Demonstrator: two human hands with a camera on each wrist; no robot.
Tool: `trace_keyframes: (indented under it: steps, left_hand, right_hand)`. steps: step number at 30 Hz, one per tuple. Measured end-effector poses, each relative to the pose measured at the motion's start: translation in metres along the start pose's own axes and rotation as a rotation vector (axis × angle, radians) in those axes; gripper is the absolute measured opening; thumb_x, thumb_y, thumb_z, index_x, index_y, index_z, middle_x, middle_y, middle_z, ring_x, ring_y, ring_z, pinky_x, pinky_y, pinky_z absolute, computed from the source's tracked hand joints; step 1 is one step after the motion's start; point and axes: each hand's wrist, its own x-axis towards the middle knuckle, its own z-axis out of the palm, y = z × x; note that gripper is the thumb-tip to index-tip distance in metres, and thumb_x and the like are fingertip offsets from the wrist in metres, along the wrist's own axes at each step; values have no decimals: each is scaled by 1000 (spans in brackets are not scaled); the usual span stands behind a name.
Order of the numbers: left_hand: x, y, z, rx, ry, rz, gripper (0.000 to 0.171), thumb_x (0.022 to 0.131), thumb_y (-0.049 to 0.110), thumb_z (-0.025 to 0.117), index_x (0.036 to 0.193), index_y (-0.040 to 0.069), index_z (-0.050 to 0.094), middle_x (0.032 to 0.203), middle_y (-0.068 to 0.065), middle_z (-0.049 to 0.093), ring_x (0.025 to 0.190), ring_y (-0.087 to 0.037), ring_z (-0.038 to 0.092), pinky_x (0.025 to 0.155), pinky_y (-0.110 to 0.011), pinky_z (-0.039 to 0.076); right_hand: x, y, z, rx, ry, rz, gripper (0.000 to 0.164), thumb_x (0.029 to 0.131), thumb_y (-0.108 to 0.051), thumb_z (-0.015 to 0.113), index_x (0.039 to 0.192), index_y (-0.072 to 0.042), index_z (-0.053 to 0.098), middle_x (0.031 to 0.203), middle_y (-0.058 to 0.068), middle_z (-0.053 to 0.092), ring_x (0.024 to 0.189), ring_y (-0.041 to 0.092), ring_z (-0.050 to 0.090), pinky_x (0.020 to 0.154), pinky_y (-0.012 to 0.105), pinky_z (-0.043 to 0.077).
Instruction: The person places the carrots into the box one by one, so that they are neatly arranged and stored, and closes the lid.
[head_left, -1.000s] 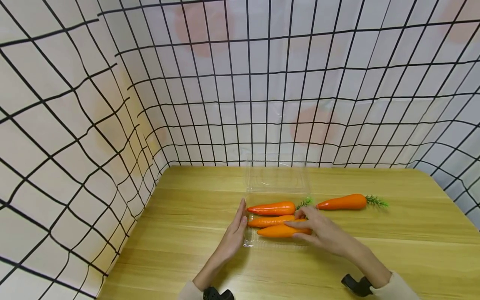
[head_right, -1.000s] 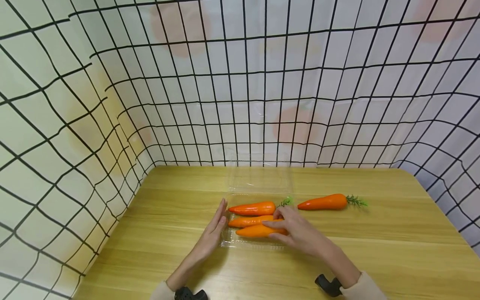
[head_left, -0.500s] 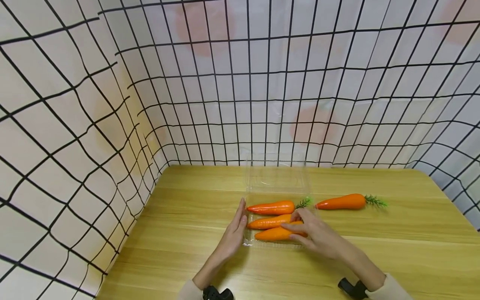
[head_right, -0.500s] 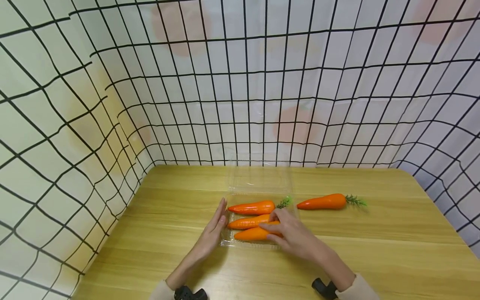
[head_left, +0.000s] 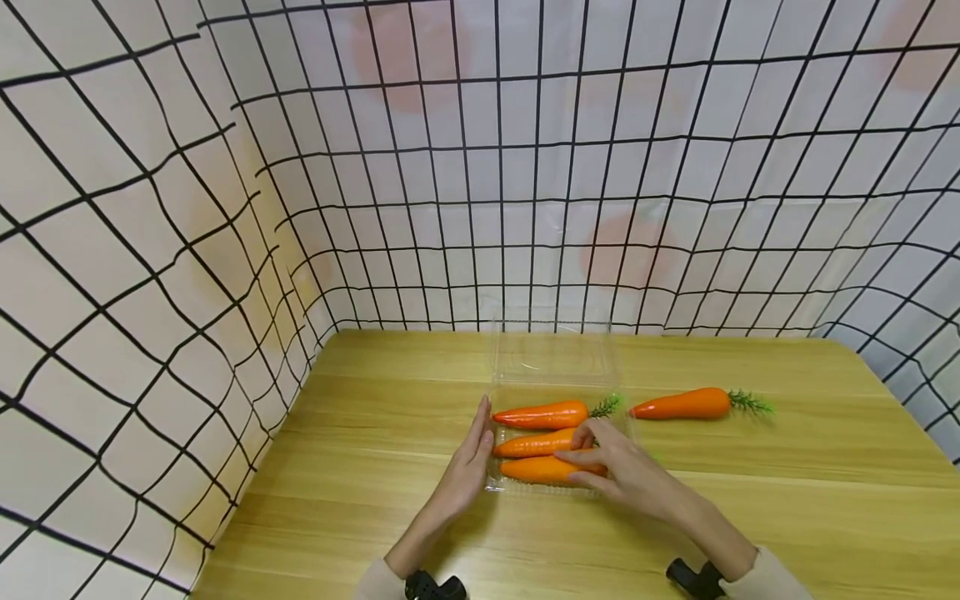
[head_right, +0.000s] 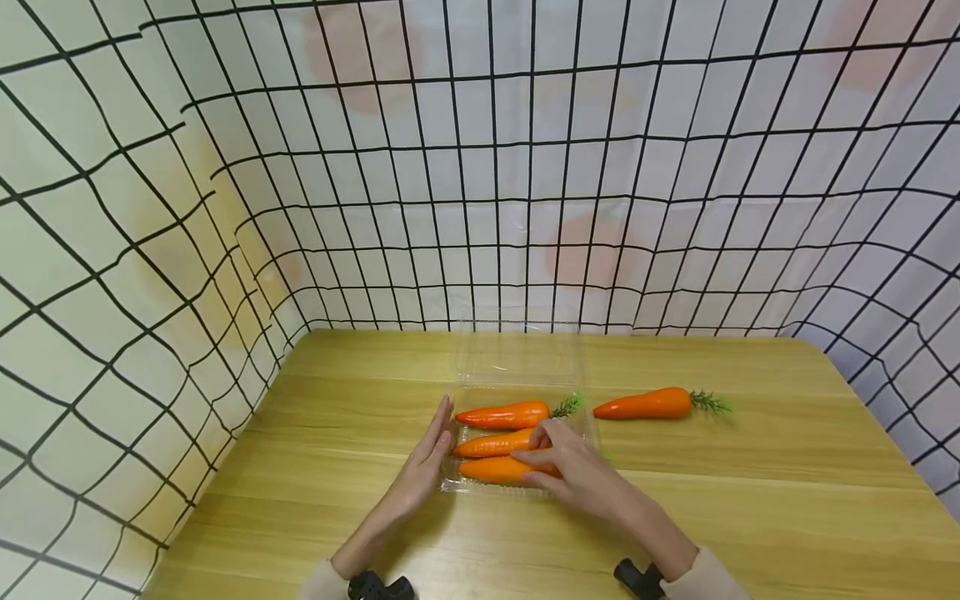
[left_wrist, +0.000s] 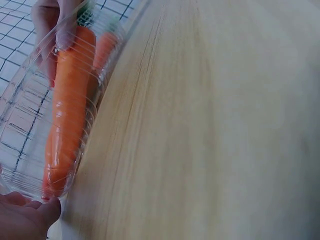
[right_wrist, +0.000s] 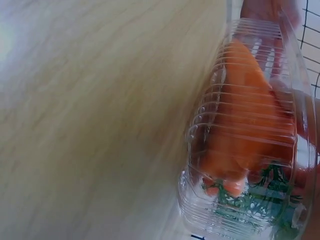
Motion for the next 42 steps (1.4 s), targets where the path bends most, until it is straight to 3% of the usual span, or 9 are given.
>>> trace_keyframes:
  steps: [12,18,24,30,36,42]
  left_hand:
    - [0,0,1,-3,8,-1,58,115,12,28,167,6,4,174,-17,10,160,-36,16,128,-53,14]
    - [0,-1,1,-3,8,-4,58,115,12,28,167,7,4,174,-18,11,160,-35,16,128,-53,14]
    - [0,-2,1,9,10,-5,58,115,13,28,167,9,4,174,-17,11,160,-35,16,128,-54,13]
    - [0,-2,1,15,9,-14,58,115,14,27,167,9,4,174,-15,10,160,-34,16,128,-52,14]
    - [0,-2,0,23,6,-18,58,115,15,27,168,11,4,174,-14,10,161,-33,16,129,-54,15]
    - [0,-1,0,3,7,-27,58,115,16,28,168,13,3,175,-12,10,161,-30,16,129,-51,15]
  right_hand:
    - [1,-6,0,-41,10,-26,27,91,-20,79,117,-13,81,105,-5,60,96,5,50,74,22,49]
    - [0,-10,-13,-71,-39,-53,29,97,-22,74,124,-13,77,114,-4,63,100,8,55,78,26,52]
    - [-5,-7,-33,-76,-8,-16,33,99,-21,71,131,-17,73,124,-2,64,107,10,59,83,31,56]
    - [-11,4,-48,-92,24,61,45,97,-20,73,142,-21,65,135,6,62,119,22,61,90,47,58]
    - [-19,17,-56,-142,80,61,64,93,-18,77,152,-22,54,146,16,56,127,38,57,97,63,53]
    - [-28,28,-63,-176,94,79,61,92,-18,78,149,-15,57,149,17,54,129,40,55,98,68,49]
